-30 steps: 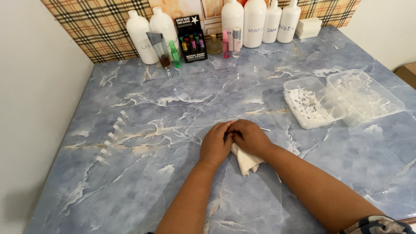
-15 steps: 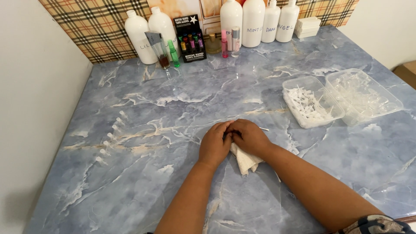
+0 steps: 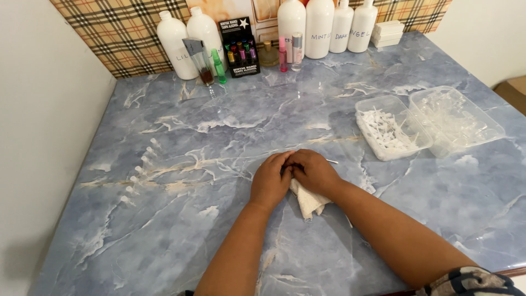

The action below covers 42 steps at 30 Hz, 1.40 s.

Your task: Assembling small perfume tester bottles by joining plastic dip tubes to spray nozzles.

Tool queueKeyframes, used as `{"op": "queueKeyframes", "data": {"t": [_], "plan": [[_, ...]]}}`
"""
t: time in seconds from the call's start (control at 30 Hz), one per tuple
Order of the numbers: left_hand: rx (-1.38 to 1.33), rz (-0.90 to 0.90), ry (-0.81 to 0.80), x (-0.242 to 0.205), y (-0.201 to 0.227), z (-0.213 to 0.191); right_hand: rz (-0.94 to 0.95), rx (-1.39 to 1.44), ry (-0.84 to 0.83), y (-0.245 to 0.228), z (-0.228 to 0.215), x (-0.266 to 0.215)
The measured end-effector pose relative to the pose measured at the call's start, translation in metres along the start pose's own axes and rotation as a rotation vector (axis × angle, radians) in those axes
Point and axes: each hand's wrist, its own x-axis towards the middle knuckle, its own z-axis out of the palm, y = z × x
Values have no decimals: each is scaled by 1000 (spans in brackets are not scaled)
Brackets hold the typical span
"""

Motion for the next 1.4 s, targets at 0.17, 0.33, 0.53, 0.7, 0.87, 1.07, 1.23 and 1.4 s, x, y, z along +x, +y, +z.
{"op": "queueKeyframes", "data": {"t": [0.17, 0.33, 0.53, 0.7, 0.87, 1.07, 1.23, 1.4], "plan": [[-93, -16, 26, 9, 3, 4, -32, 16, 49, 6, -11, 2], [-195, 79, 78, 47, 46, -3, -18, 75, 222, 5, -61, 14], [-465, 123, 59, 104, 108, 23, 44, 166, 381, 28, -149, 18], [-610, 139, -28, 154, 132, 82, 238, 118, 386, 48, -211, -3], [-576, 125, -137, 181, 161, 132, 414, -34, 351, 76, -257, -22], [-425, 140, -191, 195, 188, 159, 585, -79, 388, 86, -282, -37], [-234, 227, -200, 212, 184, 186, 627, -249, 419, 127, -294, -51], [-54, 218, -209, 223, 189, 202, 701, -367, 548, 168, -296, -60]]}}
